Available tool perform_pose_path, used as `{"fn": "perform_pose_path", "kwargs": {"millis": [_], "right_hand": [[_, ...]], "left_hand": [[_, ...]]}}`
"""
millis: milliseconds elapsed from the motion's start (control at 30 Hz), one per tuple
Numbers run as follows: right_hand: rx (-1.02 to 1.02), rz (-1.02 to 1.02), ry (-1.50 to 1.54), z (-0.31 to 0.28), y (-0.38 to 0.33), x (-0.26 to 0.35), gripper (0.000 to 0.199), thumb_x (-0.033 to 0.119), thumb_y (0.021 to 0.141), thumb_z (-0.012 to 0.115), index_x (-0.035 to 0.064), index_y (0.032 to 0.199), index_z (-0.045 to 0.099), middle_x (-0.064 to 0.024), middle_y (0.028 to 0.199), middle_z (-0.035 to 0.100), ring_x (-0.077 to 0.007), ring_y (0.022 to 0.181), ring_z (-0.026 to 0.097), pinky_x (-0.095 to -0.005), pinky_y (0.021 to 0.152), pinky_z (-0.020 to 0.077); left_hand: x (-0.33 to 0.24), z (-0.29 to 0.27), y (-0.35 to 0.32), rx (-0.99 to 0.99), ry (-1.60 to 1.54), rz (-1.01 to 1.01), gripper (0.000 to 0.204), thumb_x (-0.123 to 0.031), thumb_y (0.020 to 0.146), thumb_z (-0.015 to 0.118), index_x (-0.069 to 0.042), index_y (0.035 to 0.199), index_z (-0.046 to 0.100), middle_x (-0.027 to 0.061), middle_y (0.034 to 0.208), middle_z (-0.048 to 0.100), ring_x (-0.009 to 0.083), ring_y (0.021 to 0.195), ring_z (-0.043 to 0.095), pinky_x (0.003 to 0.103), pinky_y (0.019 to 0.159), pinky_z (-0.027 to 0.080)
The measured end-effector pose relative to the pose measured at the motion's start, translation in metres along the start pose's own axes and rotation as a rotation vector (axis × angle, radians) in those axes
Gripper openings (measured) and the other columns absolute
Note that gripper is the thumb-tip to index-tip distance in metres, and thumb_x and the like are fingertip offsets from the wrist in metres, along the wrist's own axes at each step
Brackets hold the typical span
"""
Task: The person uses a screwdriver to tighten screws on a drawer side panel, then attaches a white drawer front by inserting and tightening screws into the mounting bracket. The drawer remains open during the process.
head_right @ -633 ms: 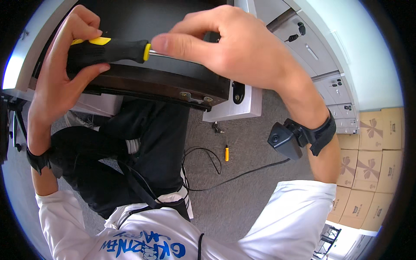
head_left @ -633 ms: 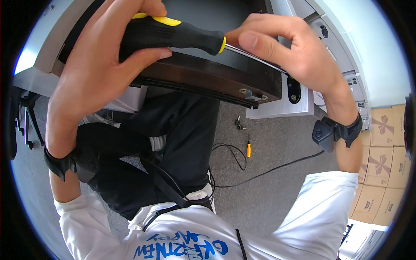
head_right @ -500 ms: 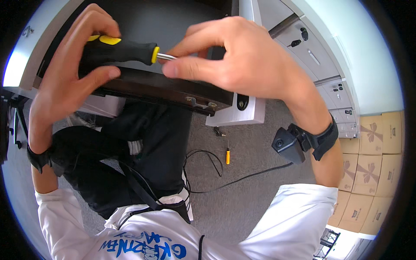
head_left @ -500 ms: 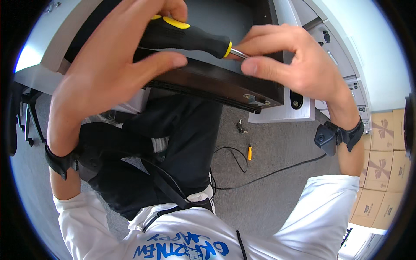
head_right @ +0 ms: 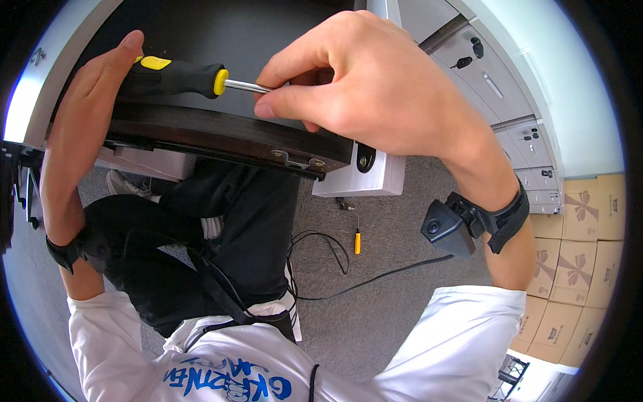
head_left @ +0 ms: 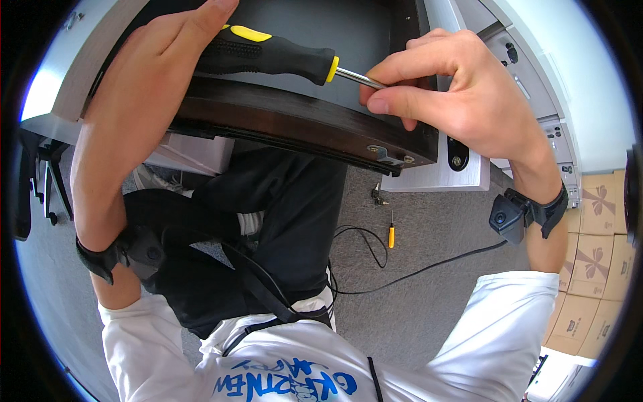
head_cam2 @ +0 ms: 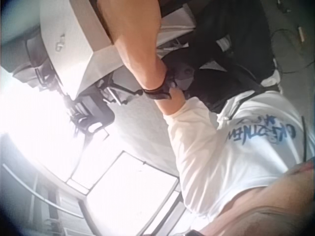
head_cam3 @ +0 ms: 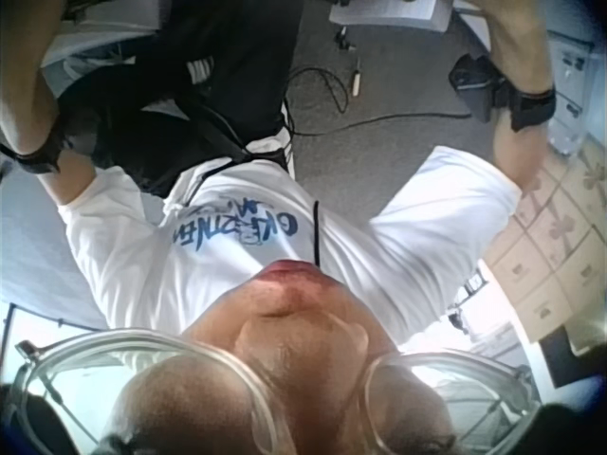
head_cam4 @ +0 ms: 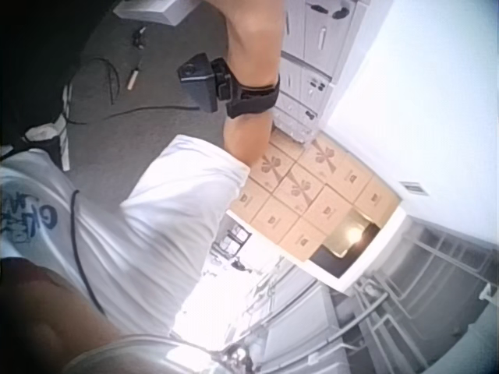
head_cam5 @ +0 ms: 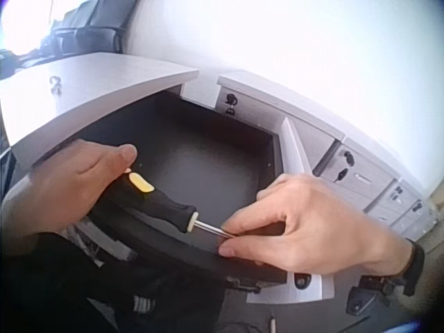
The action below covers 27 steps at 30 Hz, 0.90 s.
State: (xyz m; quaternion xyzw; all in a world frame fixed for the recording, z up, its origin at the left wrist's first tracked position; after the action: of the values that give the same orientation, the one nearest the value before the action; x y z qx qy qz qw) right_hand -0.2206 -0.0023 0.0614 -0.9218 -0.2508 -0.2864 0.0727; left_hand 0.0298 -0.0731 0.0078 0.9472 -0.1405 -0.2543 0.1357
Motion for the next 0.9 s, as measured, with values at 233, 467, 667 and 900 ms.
{"fn": "perform_pose_path", "kwargs": {"millis": [233, 467, 667, 900], "right_hand": [[0.038, -0.107, -0.172, -0.004, 0.006, 0.013, 0.039, 0.034, 0.103, 0.061, -0.0021, 0.103, 0.078, -0.0089, 0.084, 0.068, -0.0145, 0.081, 0.065, -0.0275, 0.072, 0.0475], [-0.149, 0.034, 0.241, -0.014, 0.001, -0.005, 0.07, 0.059, 0.107, 0.041, -0.0025, 0.114, 0.074, -0.0145, 0.104, 0.072, -0.0224, 0.101, 0.068, -0.03, 0.092, 0.0523], [-0.064, -0.179, -0.12, -0.008, 0.002, 0.007, 0.064, 0.054, 0.108, 0.043, -0.0026, 0.112, 0.074, -0.0096, 0.092, 0.068, -0.0184, 0.086, 0.063, -0.0279, 0.077, 0.0476], [0.181, -0.074, -0.173, 0.001, -0.001, 0.006, 0.03, 0.023, 0.104, 0.06, -0.0032, 0.103, 0.075, -0.007, 0.079, 0.067, -0.0153, 0.074, 0.063, -0.028, 0.068, 0.0488]], "left_hand": [[-0.013, 0.007, -0.012, 0.158, -0.079, 0.196, 0.05, -0.042, 0.111, 0.044, -0.008, 0.146, 0.055, 0.0098, 0.128, 0.061, 0.0218, 0.113, 0.062, 0.024, 0.1, 0.046], [-0.039, -0.001, -0.02, -0.003, 0.038, 0.602, 0.037, -0.034, 0.111, 0.045, -0.004, 0.132, 0.052, 0.0125, 0.12, 0.054, 0.0282, 0.102, 0.057, 0.032, 0.092, 0.049], [-0.045, -0.006, -0.033, -0.215, 0.21, 0.813, 0.034, -0.033, 0.106, 0.053, -0.007, 0.128, 0.05, 0.0136, 0.12, 0.054, 0.031, 0.101, 0.057, 0.037, 0.087, 0.051], [-0.05, -0.013, -0.024, -0.141, 0.043, 0.725, 0.036, -0.029, 0.103, 0.059, -0.007, 0.131, 0.055, 0.013, 0.126, 0.058, 0.0262, 0.108, 0.06, 0.033, 0.093, 0.051]]}}
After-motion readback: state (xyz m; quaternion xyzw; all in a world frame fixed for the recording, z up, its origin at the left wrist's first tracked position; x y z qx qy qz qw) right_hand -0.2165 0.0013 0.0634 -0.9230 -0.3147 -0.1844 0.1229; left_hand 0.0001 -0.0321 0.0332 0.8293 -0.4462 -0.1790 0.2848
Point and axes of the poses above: each hand's wrist, its own y-axis towards the middle knuckle, its own z-axis out of the palm, x = y × z, the point moved 8 cm from there along y, towards the middle knuckle
